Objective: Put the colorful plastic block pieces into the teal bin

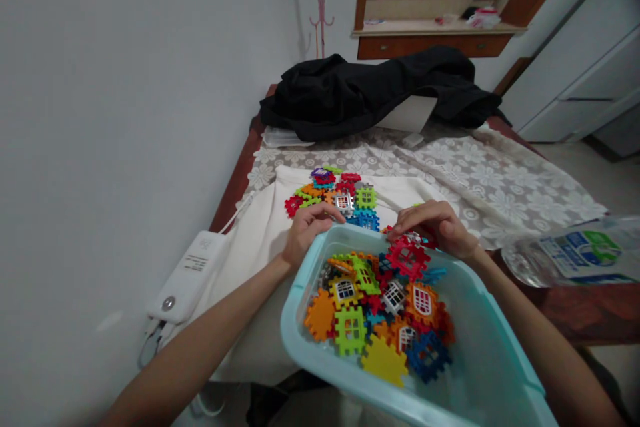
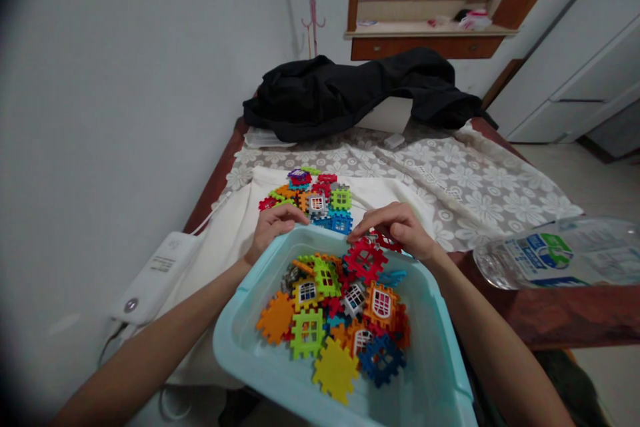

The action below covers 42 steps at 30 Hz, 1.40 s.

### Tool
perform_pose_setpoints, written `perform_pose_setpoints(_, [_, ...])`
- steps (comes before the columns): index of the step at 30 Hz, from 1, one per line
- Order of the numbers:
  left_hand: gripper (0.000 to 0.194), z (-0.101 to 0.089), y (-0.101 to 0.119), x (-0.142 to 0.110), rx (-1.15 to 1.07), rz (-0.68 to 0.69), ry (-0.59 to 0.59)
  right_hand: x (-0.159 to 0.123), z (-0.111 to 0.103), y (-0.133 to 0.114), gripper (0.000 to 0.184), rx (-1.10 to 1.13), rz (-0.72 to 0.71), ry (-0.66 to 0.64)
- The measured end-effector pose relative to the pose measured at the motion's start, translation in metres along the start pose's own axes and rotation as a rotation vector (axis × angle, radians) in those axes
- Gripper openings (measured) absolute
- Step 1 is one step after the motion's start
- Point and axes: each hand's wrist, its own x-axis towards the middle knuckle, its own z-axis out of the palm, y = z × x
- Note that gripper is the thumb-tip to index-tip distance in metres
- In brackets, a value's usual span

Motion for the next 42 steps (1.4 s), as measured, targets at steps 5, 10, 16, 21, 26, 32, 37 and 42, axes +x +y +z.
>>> perform_pose_setpoints(5, [0.023, 0.000, 0.000, 0.000, 0.018, 0.015, -0.003, -0.001, 0.000, 0.000, 0.056, 0.021, 0.018, -0.019])
perform_pose_setpoints(10, [0.023, 0.001, 0.003, 0.000, 0.016, 0.009, -0.005, -0.002, -0.002, -0.001, 0.058, 0.001, 0.062, -0.071])
perform_pose_setpoints(16, [0.021, 0.002, 0.003, 0.003, 0.010, 0.012, -0.001, -0.003, 0.001, -0.004, 0.058, 0.020, 0.099, -0.099])
perform_pose_setpoints(21, [0.022, 0.000, -0.002, 0.005, -0.008, -0.014, -0.007, -0.004, 0.001, -0.006, 0.050, 0.032, 0.143, -0.113])
perform_pose_setpoints(26, [0.021, 0.001, -0.001, 0.005, -0.005, -0.025, 0.004, -0.004, 0.000, -0.004, 0.052, -0.014, 0.131, -0.113])
perform_pose_setpoints(32, [0.022, 0.004, 0.007, 0.005, 0.027, -0.022, 0.045, -0.002, 0.001, -0.001, 0.054, 0.085, 0.076, -0.004])
perform_pose_setpoints(37, [0.023, 0.003, 0.007, 0.005, 0.011, -0.022, 0.032, -0.005, -0.005, -0.012, 0.042, 0.011, -0.087, 0.331])
perform_pose_setpoints(42, [0.023, 0.001, 0.006, 0.002, 0.027, -0.036, 0.027, -0.011, -0.002, -0.054, 0.044, -0.054, -0.316, 0.541])
